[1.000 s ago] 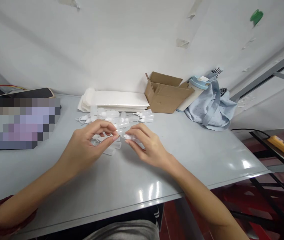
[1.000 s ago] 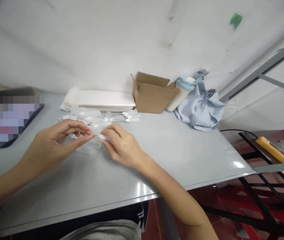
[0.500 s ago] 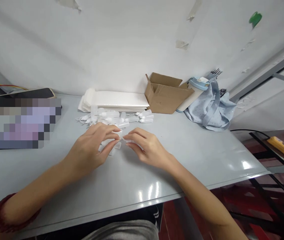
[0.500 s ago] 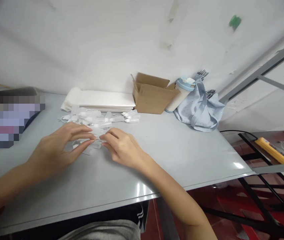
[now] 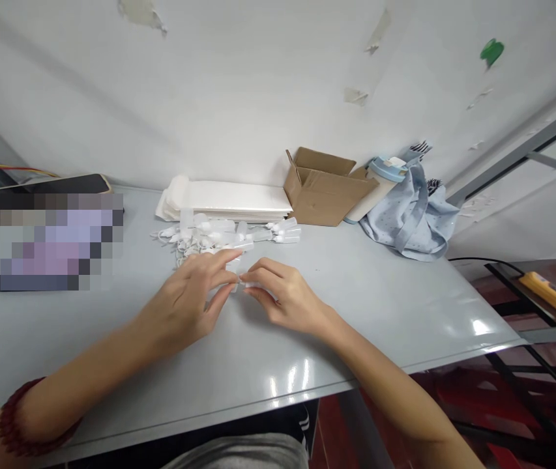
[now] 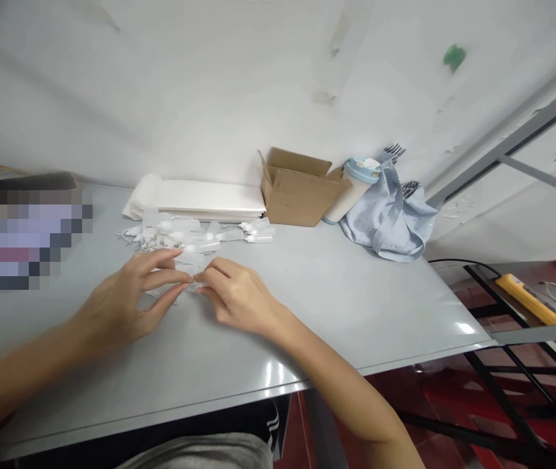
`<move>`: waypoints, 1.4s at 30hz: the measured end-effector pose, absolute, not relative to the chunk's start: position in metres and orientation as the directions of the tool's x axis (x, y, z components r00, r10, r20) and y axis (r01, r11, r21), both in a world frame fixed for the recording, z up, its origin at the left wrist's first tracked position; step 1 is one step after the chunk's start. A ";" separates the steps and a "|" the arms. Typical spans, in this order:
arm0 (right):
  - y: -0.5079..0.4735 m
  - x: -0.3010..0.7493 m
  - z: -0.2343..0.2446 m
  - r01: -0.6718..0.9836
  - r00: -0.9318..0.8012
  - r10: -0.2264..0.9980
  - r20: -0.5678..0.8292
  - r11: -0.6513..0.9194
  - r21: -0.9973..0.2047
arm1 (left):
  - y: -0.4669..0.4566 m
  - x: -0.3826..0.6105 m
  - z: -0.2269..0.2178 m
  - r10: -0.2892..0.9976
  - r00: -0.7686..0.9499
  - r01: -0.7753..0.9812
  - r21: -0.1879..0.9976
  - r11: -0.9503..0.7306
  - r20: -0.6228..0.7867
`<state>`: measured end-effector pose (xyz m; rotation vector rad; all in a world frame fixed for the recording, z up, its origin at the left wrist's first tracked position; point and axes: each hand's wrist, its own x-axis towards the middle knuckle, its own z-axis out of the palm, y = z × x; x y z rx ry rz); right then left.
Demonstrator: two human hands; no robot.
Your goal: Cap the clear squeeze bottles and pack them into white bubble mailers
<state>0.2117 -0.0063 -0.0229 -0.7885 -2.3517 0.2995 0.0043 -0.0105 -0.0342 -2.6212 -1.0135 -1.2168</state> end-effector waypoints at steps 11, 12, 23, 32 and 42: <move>-0.005 0.210 -0.022 0.469 -0.582 0.632 0.511 0.775 -0.424 | 0.002 0.000 -0.029 0.529 0.571 0.558 0.176 -0.811 0.627; -0.005 0.211 -0.021 0.472 -0.572 0.629 0.526 0.777 -0.416 | 0.003 -0.002 -0.029 0.518 0.580 0.559 0.156 -0.815 0.628; -0.008 0.210 -0.025 0.456 -0.588 0.643 0.490 0.764 -0.456 | 0.000 0.001 -0.025 0.438 0.620 0.510 0.091 -0.856 0.651; -0.003 0.213 -0.023 0.461 -0.569 0.669 0.478 0.741 -0.489 | 0.006 -0.003 -0.023 0.504 0.595 0.545 0.147 -0.826 0.627; 0.038 0.251 -0.024 0.757 -0.372 0.844 0.386 0.517 -0.400 | 0.023 -0.032 -0.005 0.667 0.331 0.810 0.162 -0.564 0.668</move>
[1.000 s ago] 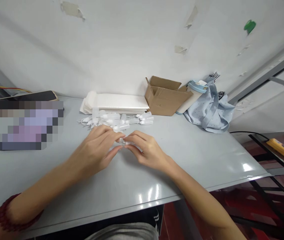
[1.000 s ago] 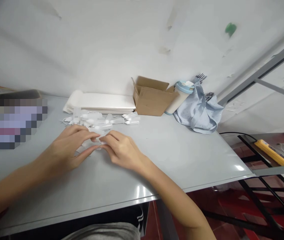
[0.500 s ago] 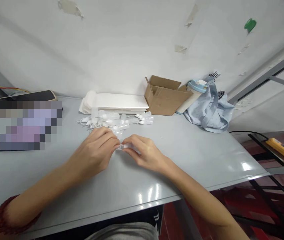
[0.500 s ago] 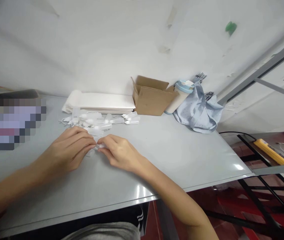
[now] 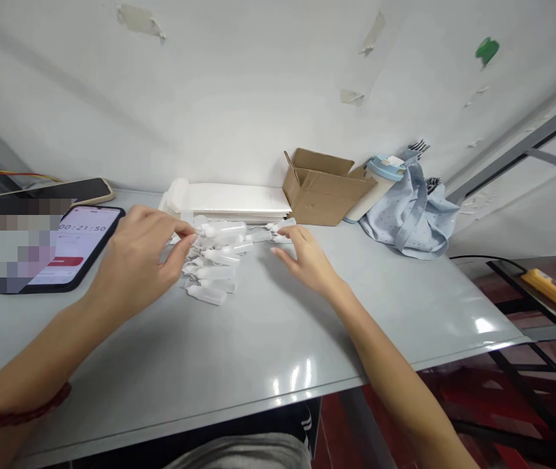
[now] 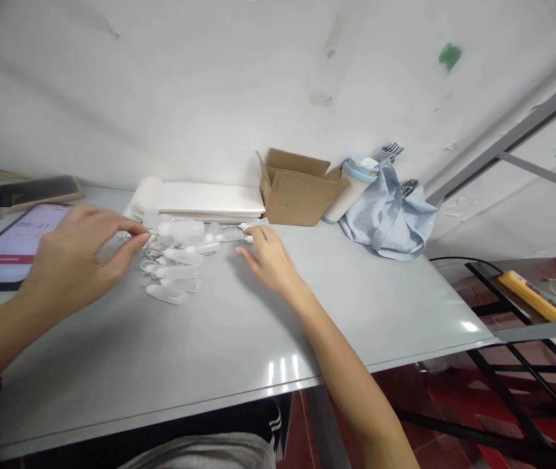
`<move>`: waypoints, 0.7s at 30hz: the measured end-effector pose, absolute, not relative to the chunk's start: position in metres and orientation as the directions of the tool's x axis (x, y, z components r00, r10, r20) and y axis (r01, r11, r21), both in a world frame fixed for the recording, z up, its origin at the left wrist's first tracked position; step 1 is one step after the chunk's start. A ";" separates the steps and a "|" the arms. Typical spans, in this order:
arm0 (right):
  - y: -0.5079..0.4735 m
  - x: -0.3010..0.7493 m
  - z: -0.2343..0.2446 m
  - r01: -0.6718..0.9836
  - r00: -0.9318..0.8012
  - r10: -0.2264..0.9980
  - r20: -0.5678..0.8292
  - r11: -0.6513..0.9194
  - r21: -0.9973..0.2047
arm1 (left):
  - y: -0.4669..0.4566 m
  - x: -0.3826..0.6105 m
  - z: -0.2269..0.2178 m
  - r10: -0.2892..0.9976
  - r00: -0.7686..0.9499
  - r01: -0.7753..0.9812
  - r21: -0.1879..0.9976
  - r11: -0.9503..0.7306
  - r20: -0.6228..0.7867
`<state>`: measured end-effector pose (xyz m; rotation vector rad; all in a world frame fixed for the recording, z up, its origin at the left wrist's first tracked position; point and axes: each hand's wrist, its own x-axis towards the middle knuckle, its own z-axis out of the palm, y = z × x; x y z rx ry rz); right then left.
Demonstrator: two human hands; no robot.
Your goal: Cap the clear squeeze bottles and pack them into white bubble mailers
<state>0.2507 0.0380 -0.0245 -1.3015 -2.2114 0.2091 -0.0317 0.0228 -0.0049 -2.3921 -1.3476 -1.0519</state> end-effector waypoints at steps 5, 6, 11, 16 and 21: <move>0.050 0.261 -0.031 0.893 -0.345 0.901 0.262 0.401 -0.204 | 0.028 -0.032 -0.012 0.713 0.350 0.822 0.166 -0.545 0.608; 0.051 0.262 -0.031 0.905 -0.340 0.908 0.243 0.387 -0.178 | 0.027 -0.031 -0.011 0.712 0.338 0.821 0.178 -0.543 0.615; 0.051 0.264 -0.034 0.912 -0.348 0.912 0.214 0.383 -0.149 | 0.022 -0.028 -0.007 0.706 0.290 0.820 0.212 -0.531 0.646; 0.055 0.265 -0.039 0.920 -0.336 0.920 0.202 0.367 -0.141 | 0.020 -0.022 -0.014 0.708 0.347 0.776 0.236 -0.585 0.614; 0.052 0.261 -0.036 0.927 -0.337 0.935 0.110 0.350 -0.136 | 0.019 -0.017 -0.018 0.693 0.358 0.740 0.261 -0.619 0.626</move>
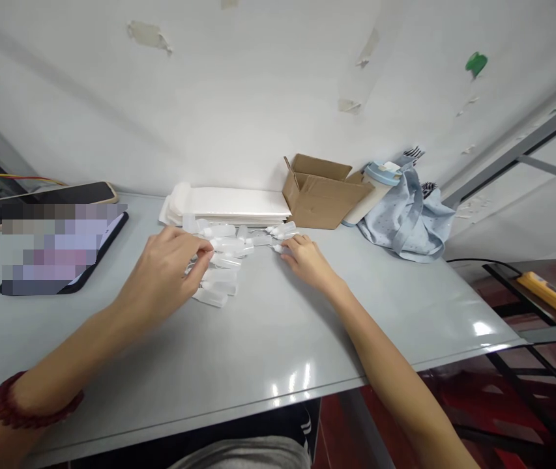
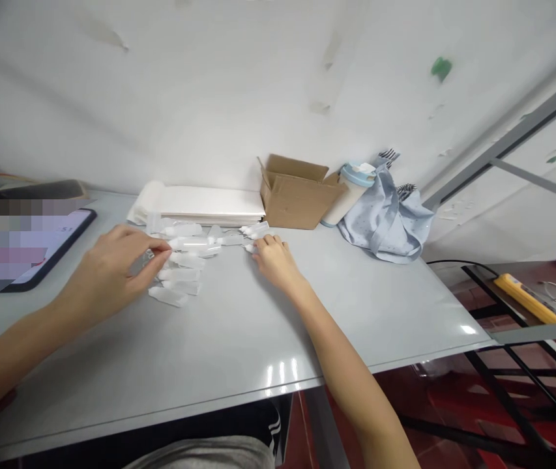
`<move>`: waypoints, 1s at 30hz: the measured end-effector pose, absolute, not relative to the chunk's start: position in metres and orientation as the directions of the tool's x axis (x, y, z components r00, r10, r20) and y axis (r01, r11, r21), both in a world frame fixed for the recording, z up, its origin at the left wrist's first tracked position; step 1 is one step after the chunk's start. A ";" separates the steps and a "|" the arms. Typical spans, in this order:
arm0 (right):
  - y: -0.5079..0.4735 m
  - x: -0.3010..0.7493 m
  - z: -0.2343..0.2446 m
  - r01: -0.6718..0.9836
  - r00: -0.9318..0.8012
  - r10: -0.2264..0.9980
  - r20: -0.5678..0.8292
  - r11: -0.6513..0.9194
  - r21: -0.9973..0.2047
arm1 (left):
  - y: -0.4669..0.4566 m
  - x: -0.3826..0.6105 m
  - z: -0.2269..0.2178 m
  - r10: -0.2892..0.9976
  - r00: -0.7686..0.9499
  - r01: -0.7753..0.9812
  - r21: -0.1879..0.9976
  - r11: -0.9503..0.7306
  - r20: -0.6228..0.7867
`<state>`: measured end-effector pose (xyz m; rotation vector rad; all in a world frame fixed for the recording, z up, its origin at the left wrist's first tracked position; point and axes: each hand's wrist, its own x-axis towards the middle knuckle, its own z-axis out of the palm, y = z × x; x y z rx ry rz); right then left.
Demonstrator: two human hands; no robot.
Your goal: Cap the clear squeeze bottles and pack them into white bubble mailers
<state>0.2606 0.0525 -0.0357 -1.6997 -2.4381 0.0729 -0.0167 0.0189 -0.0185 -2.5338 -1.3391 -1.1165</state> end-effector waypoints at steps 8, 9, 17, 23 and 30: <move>0.052 0.261 -0.036 0.919 -0.351 0.929 0.116 0.366 -0.150 | 0.017 -0.019 -0.014 0.698 0.393 0.742 0.242 -0.625 0.598; 0.051 0.261 -0.036 0.919 -0.351 0.929 0.115 0.365 -0.150 | 0.017 -0.018 -0.014 0.700 0.391 0.746 0.239 -0.621 0.598; 0.050 0.258 -0.034 0.918 -0.331 0.936 0.119 0.349 -0.188 | 0.016 -0.016 -0.015 0.696 0.401 0.761 0.207 -0.615 0.596; 0.038 0.250 -0.021 0.655 -0.301 0.849 0.435 0.515 -0.552 | 0.012 -0.012 -0.013 0.721 0.370 0.729 0.298 -0.616 0.585; 0.016 0.233 -0.006 0.417 -0.385 0.797 0.464 0.599 -0.683 | 0.005 -0.005 -0.013 0.855 0.280 0.661 0.559 -0.501 0.436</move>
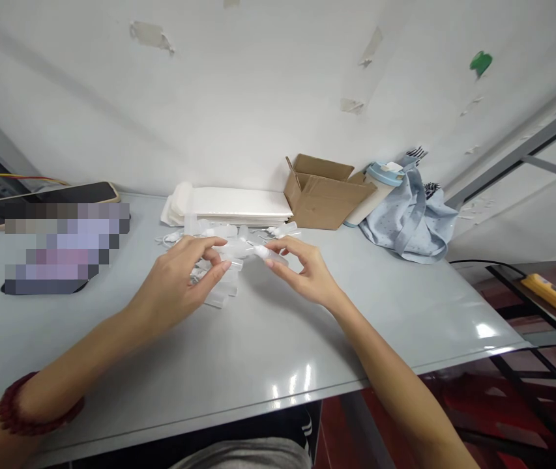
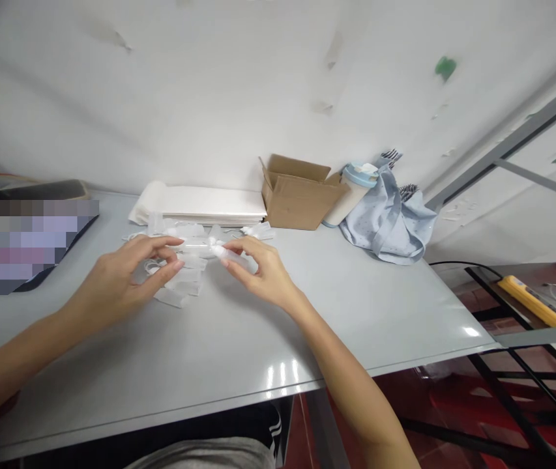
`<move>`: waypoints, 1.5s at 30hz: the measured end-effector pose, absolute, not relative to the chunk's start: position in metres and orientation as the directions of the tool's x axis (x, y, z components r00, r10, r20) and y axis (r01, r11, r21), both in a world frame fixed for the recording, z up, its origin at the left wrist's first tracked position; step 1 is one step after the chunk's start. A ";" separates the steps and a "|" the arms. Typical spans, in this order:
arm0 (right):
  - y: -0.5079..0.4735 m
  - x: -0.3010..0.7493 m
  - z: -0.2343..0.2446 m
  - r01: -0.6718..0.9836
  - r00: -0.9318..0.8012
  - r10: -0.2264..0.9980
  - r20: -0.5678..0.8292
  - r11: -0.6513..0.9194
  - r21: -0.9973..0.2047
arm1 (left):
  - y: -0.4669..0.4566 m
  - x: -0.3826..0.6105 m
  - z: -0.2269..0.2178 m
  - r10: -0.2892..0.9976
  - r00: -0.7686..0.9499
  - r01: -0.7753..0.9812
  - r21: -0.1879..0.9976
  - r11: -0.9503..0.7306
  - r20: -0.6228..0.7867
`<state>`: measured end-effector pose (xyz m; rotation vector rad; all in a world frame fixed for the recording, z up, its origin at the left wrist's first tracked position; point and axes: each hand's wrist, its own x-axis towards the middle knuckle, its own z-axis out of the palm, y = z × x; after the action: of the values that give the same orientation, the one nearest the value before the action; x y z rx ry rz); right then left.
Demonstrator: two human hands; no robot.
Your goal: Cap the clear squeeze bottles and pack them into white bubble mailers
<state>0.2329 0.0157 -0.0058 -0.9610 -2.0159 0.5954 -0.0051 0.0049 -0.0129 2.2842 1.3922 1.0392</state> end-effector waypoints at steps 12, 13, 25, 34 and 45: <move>0.008 0.227 -0.003 0.328 -0.469 0.749 0.468 0.640 -0.695 | 0.005 -0.004 -0.003 0.975 0.157 0.571 0.791 -0.218 0.155; 0.008 0.227 -0.004 0.328 -0.472 0.747 0.469 0.642 -0.693 | 0.005 -0.004 -0.002 0.976 0.153 0.564 0.798 -0.212 0.152; 0.003 0.223 -0.002 0.347 -0.501 0.738 0.453 0.651 -0.676 | 0.004 -0.006 0.003 0.983 0.117 0.502 0.846 -0.179 0.139; -0.001 0.219 0.000 0.355 -0.459 0.758 0.463 0.634 -0.687 | 0.004 -0.009 0.003 0.954 0.275 0.386 0.896 -0.221 0.117; -0.003 0.217 -0.002 0.324 -0.431 0.749 0.503 0.648 -0.689 | 0.006 -0.010 -0.001 0.951 0.299 0.299 0.938 -0.176 0.083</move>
<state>0.2168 -0.0031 -0.0022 -0.8350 -2.0243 0.6406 -0.0097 0.0064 -0.0013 1.6685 1.1511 0.9115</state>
